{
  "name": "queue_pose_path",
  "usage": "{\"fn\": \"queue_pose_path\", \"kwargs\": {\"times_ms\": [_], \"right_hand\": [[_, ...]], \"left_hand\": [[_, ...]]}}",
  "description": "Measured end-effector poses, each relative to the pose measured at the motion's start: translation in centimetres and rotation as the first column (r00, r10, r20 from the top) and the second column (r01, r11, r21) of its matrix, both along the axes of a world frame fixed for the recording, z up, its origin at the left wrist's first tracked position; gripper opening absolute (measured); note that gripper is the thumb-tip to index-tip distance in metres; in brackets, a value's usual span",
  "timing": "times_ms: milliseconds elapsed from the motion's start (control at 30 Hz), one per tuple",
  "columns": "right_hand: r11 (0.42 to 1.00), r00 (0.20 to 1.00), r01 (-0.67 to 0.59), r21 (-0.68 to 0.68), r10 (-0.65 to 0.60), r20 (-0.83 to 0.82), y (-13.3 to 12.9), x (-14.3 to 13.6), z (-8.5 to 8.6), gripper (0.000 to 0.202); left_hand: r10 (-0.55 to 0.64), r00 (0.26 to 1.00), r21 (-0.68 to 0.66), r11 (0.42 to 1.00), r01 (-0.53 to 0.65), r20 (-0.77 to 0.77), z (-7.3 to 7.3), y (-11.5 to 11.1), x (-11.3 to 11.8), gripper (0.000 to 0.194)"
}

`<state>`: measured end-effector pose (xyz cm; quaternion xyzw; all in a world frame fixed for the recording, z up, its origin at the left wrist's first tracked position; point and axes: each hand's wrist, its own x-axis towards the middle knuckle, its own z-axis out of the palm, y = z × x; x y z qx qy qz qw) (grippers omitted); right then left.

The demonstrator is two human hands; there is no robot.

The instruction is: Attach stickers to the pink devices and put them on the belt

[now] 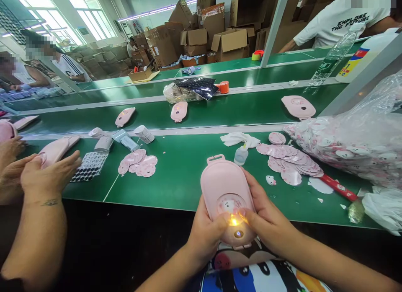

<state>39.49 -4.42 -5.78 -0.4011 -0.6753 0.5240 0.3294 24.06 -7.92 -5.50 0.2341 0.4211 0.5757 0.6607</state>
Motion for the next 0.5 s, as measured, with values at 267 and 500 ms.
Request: {"fn": "queue_pose_path", "kwargs": {"times_ms": [267, 500], "right_hand": [[0.975, 0.982, -0.039, 0.218, -0.003, 0.189, -0.06, 0.1, 0.03, 0.081], [0.978, 0.981, -0.041, 0.203, 0.001, 0.192, -0.06, -0.08, 0.46, 0.082]], "left_hand": [[0.038, 0.999, -0.043, 0.998, -0.039, -0.036, 0.09, 0.21, 0.17, 0.069], [0.132, 0.991, 0.036, 0.991, -0.133, 0.01, -0.22, 0.35, 0.31, 0.061]]}}
